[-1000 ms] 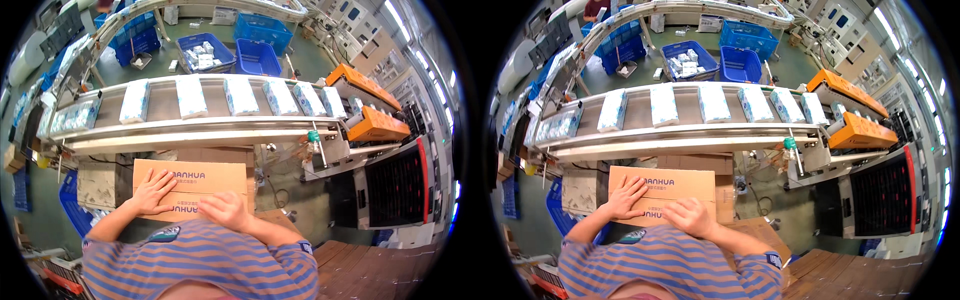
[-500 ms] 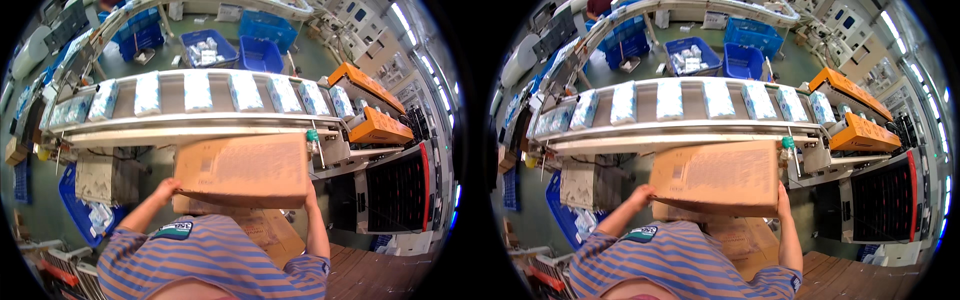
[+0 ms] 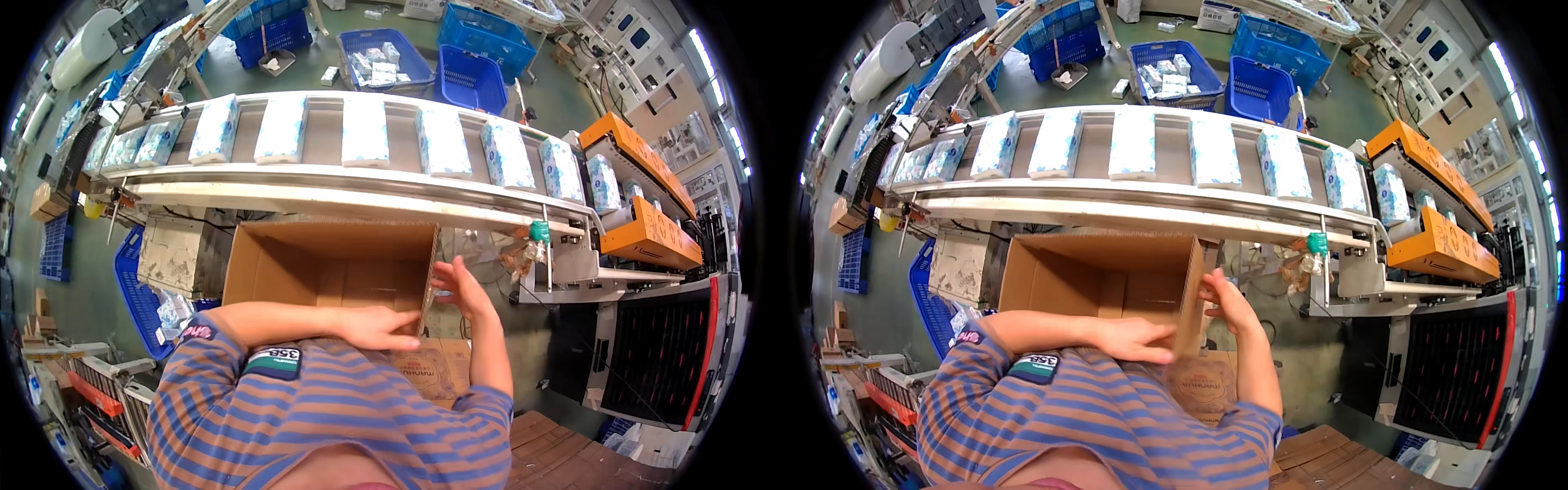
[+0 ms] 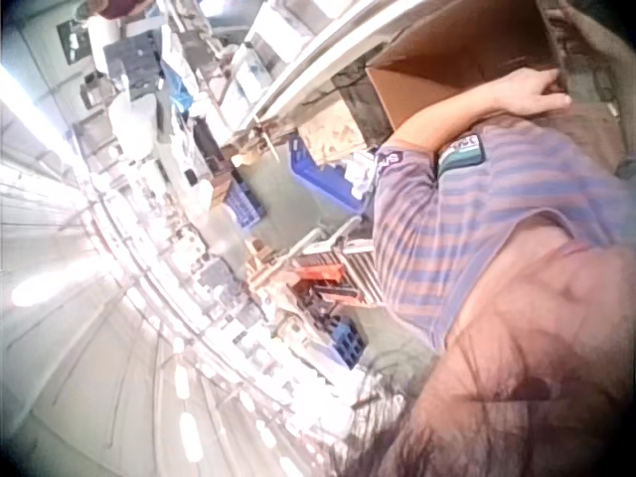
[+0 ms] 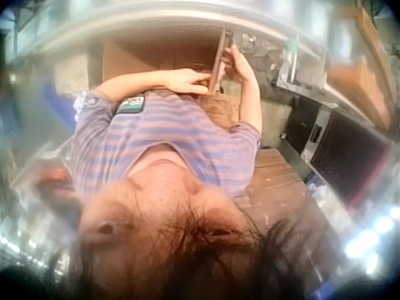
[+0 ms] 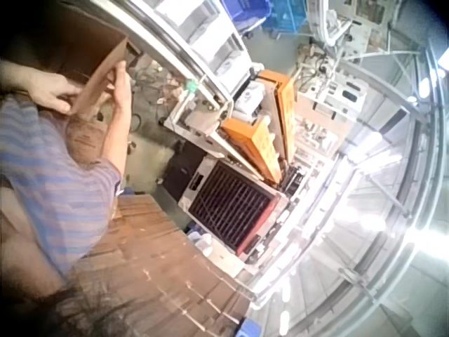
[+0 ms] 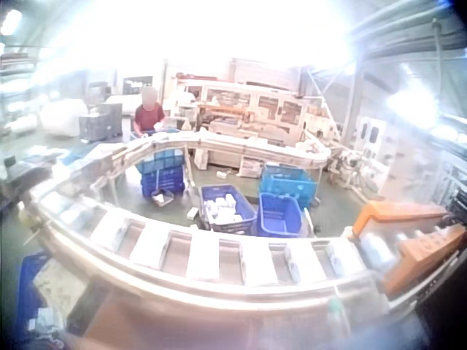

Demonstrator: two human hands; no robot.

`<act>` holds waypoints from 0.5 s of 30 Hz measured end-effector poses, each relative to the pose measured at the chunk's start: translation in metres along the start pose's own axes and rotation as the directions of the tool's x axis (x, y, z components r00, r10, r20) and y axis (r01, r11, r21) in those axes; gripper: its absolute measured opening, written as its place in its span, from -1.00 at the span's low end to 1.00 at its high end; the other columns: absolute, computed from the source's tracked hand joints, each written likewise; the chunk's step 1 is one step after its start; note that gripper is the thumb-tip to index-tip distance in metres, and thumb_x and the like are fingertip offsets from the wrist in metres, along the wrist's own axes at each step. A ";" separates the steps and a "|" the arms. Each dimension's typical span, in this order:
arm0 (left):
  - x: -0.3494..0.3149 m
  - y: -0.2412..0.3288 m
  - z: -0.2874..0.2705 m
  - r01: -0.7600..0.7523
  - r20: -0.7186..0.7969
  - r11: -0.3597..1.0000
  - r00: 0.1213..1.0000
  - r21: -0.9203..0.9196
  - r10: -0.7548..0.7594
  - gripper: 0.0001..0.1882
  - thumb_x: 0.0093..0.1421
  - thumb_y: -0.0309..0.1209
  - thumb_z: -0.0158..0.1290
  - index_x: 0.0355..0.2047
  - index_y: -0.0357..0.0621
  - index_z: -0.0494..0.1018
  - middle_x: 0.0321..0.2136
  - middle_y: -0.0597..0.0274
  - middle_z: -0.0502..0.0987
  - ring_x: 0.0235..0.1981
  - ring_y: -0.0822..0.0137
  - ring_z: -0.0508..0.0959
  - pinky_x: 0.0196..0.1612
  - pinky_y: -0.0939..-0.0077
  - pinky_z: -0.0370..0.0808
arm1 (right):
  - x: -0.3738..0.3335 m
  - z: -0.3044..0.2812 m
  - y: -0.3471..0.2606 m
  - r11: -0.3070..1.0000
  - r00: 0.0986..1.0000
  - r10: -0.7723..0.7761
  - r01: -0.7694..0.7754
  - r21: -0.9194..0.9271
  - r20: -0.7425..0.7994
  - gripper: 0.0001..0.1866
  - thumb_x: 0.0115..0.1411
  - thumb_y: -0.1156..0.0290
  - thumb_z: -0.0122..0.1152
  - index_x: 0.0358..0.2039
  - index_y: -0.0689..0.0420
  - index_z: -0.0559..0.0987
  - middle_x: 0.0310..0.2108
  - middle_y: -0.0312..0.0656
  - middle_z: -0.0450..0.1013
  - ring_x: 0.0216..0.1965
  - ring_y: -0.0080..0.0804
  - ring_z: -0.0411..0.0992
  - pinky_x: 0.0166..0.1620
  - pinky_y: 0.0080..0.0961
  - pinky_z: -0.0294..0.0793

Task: The person repeatedly picks up small, individually wrapped packages from a conveyor belt and places them into a cardboard box. The person handles the packages one by one, arranging them in rows within the box. The person also moves the cardboard box to different positions on the floor to continue the packing process.

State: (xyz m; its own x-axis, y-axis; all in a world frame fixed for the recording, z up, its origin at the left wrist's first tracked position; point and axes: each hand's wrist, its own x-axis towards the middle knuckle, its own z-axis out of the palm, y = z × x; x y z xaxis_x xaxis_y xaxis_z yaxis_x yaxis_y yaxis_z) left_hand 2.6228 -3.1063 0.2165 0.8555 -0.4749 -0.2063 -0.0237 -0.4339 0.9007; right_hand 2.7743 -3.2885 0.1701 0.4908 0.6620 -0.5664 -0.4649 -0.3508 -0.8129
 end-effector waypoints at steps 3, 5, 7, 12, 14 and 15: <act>-0.032 0.027 -0.071 0.136 -0.090 0.725 0.991 0.675 -0.102 -0.53 0.03 0.03 0.05 -0.25 -0.09 0.53 -0.28 0.23 0.56 -0.13 0.16 0.47 0.03 0.29 0.30 | -0.010 0.002 -0.004 0.861 0.880 -0.355 0.177 -0.477 -0.315 -0.39 0.17 0.14 0.05 0.12 0.30 0.27 0.05 -0.01 0.33 0.04 -0.31 0.32 -0.03 -0.44 0.33; -0.091 -0.040 -0.102 0.162 -0.102 0.365 0.979 0.917 -0.179 -0.53 -0.05 0.11 0.06 -0.29 0.07 0.56 -0.34 0.31 0.53 -0.03 0.26 0.36 0.13 -0.08 0.08 | -0.008 -0.042 0.024 0.933 0.901 -0.251 0.127 -0.336 -0.355 -0.39 0.18 0.14 0.04 0.11 0.31 0.27 -0.02 0.02 0.38 0.00 -0.34 0.36 -0.05 -0.54 0.34; -0.134 -0.065 -0.082 0.300 -0.289 0.366 0.953 0.881 -0.086 -0.55 -0.08 0.02 0.15 -0.26 0.03 0.52 -0.18 0.27 0.49 0.07 0.23 0.31 0.17 -0.25 -0.03 | -0.059 -0.016 -0.047 0.997 0.931 -0.076 0.081 -0.001 -0.357 -0.29 0.14 0.07 0.08 0.09 0.42 0.24 0.02 0.07 0.35 0.05 -0.20 0.33 0.04 -0.47 0.31; -0.056 -0.019 -0.065 0.388 -0.654 0.603 0.689 0.697 0.312 -0.59 -0.13 -0.21 0.24 -0.26 -0.06 0.47 -0.21 0.25 0.48 -0.04 0.11 0.38 0.12 -0.28 -0.01 | -0.079 -0.019 -0.096 0.767 0.958 -0.193 0.013 -0.642 -0.211 0.02 0.00 -0.18 0.15 0.16 0.46 0.08 0.08 0.29 0.21 0.09 -0.01 0.27 0.10 -0.24 0.27; -0.047 -0.002 -0.059 0.354 -0.614 0.642 0.753 0.680 0.236 -0.56 -0.15 -0.15 0.24 -0.25 -0.04 0.48 -0.19 0.28 0.48 -0.05 0.13 0.38 0.12 -0.33 -0.05 | -0.095 -0.025 -0.094 0.859 0.966 -0.211 0.109 -0.500 -0.152 0.08 -0.04 -0.18 0.20 0.18 0.47 0.03 0.12 0.33 0.13 0.12 0.08 0.22 0.15 -0.20 0.20; -0.029 0.018 -0.055 0.299 -0.529 0.670 0.832 0.679 0.165 -0.52 -0.15 -0.14 0.22 -0.19 -0.04 0.47 -0.19 0.28 0.47 -0.06 0.16 0.39 0.13 -0.33 -0.04 | -0.102 -0.020 -0.108 0.921 0.971 -0.221 0.177 -0.347 -0.089 0.07 -0.04 -0.15 0.21 0.18 0.48 0.01 0.13 0.34 0.10 0.11 0.13 0.22 0.15 -0.22 0.20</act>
State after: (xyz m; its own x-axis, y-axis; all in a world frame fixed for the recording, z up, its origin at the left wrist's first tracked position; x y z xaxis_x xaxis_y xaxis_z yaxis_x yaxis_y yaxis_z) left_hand 2.6258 -3.0585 0.2592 0.9819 -0.0618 0.1792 -0.1114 -0.9528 0.2823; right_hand 2.7890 -3.3312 0.3136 0.6452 0.6611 -0.3830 -0.0851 -0.4359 -0.8959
